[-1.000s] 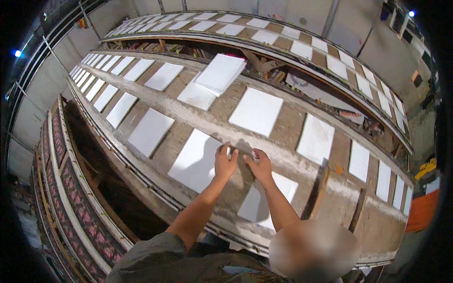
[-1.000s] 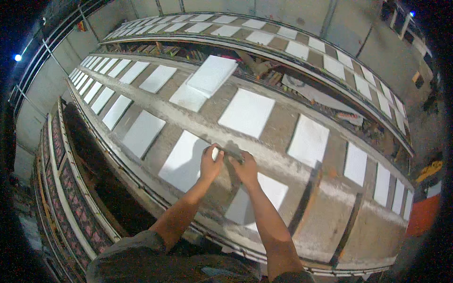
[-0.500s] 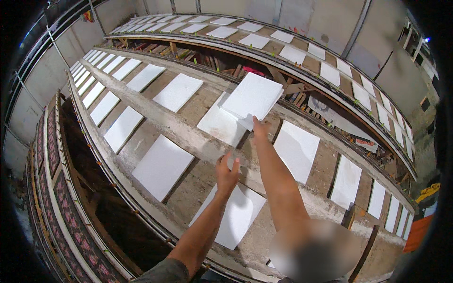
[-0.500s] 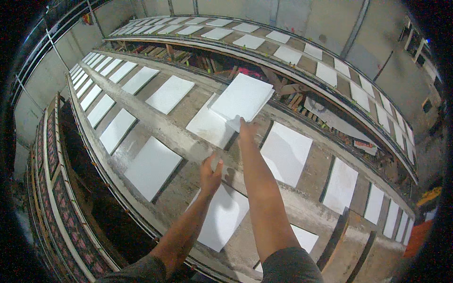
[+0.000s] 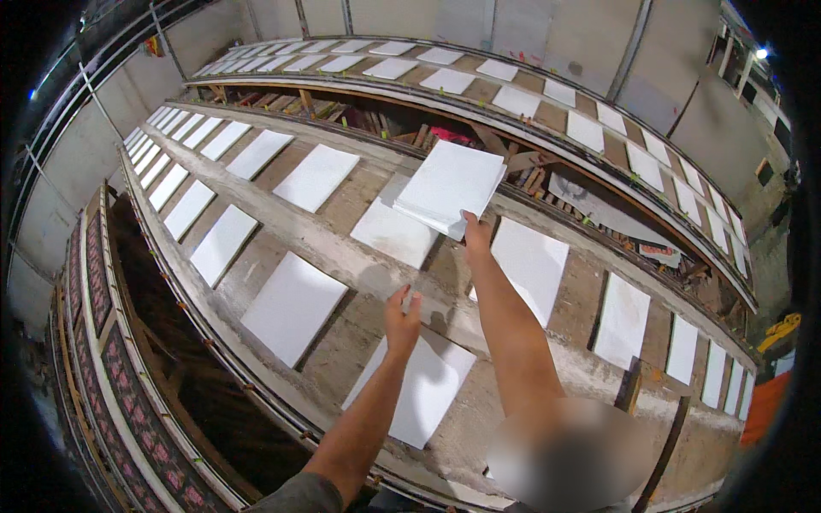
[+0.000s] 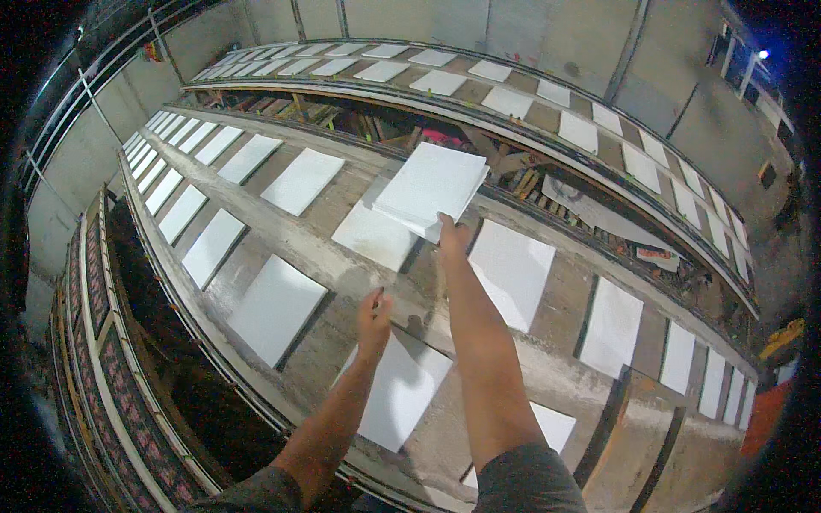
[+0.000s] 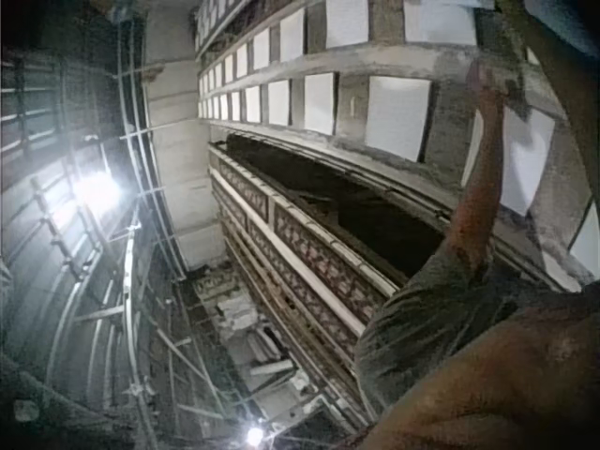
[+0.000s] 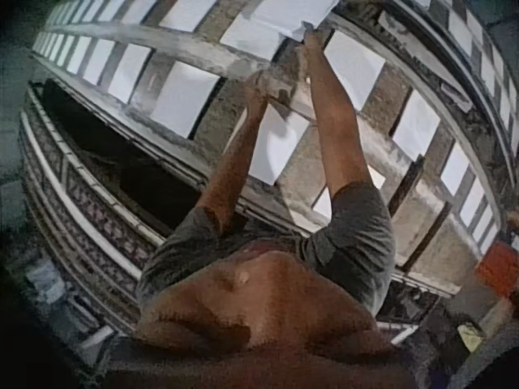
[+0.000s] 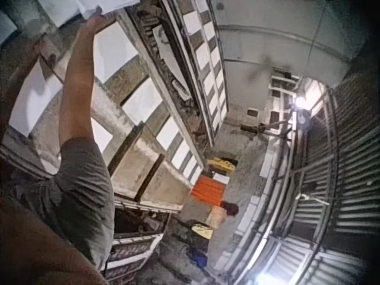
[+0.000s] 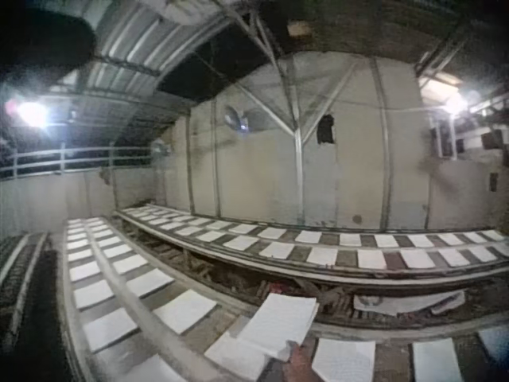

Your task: The person repeatedly picks up white rectangular sheets of paper and places them into wooden frames on a workbench. They smooth the paper with their hands to ensure it is flat within the frame before moving to the next sheet. The process is repeated continuously throughout the clip.

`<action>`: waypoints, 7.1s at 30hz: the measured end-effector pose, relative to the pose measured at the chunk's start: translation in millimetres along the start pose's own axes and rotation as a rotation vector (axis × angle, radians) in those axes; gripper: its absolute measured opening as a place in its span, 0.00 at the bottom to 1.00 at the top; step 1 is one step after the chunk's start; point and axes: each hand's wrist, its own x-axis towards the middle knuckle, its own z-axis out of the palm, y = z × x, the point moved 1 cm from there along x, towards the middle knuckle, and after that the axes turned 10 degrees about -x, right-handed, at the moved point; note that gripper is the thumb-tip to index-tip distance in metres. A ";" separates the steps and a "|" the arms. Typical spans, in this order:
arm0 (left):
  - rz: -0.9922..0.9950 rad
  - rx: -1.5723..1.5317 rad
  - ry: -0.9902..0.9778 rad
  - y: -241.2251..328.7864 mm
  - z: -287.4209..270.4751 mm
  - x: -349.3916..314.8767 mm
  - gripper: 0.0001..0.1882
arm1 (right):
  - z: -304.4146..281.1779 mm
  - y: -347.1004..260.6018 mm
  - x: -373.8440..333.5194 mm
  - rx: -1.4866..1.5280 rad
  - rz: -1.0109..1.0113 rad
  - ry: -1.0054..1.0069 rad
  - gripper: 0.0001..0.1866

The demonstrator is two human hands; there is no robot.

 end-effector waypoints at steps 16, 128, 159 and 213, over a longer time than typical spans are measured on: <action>-0.698 -0.542 -0.528 173.6 165.4 -210.8 0.37 | -447.7 -62.6 -327.8 -0.164 -0.037 -0.031 0.37; -0.168 -0.173 -0.756 214.1 468.1 -562.4 0.24 | -937.0 34.0 -496.8 -0.073 -0.273 0.491 0.08; -0.047 0.818 -0.802 143.4 317.9 -598.9 0.16 | -826.8 158.9 -535.9 -0.782 -0.010 0.495 0.13; 0.393 0.936 -0.999 93.4 361.2 -638.8 0.39 | -759.3 133.0 -537.1 -1.358 -0.337 0.237 0.35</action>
